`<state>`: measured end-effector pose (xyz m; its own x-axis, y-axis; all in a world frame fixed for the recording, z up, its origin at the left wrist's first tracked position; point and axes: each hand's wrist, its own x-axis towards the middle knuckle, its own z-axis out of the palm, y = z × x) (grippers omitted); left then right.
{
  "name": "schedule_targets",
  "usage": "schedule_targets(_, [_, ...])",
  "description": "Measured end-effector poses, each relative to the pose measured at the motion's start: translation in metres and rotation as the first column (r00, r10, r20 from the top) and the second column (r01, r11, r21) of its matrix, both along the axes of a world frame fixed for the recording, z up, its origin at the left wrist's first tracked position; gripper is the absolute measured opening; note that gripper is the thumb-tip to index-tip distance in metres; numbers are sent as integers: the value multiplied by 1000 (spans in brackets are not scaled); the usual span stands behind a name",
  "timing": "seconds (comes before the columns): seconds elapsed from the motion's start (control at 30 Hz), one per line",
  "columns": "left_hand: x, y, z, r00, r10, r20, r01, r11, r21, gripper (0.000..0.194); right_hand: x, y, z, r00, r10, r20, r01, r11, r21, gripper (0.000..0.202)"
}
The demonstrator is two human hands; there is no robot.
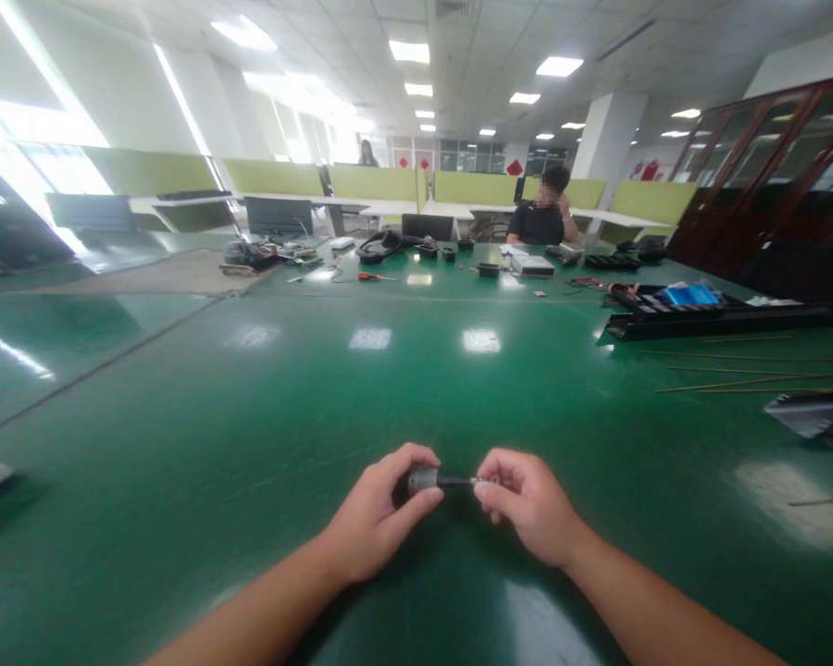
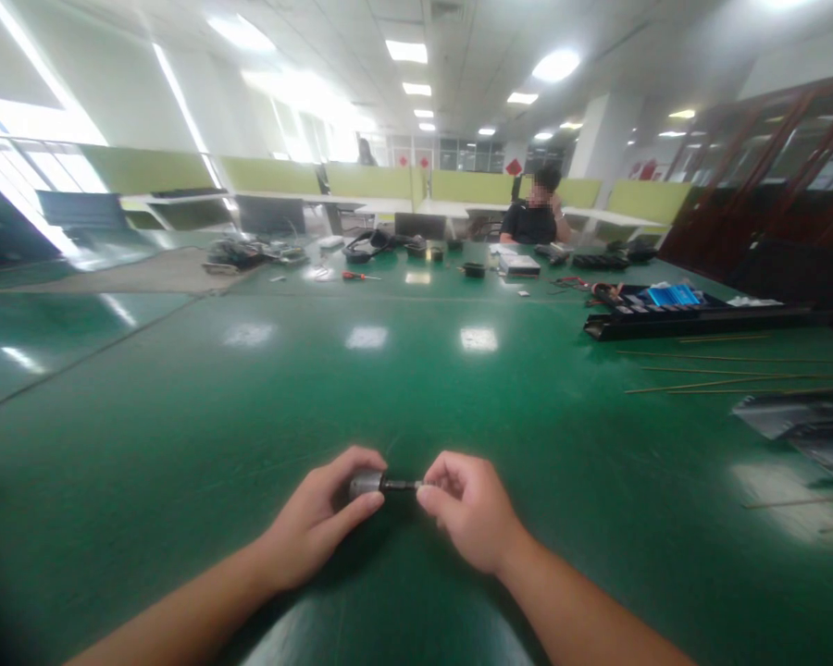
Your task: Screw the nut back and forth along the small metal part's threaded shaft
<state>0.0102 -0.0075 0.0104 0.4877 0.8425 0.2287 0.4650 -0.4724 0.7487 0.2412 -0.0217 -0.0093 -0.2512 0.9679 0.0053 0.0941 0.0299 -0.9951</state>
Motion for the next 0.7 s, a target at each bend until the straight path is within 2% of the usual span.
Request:
schedule_targets(0.47, [-2, 3, 1, 999, 34, 35, -34, 999, -17, 24, 3, 0, 1, 992, 6, -129, -8, 1000, -11, 17])
schedule_targets(0.7, [-2, 4, -3, 988, 94, 123, -91, 995, -28, 25, 0, 2, -1, 996, -29, -86, 27, 999, -22, 41])
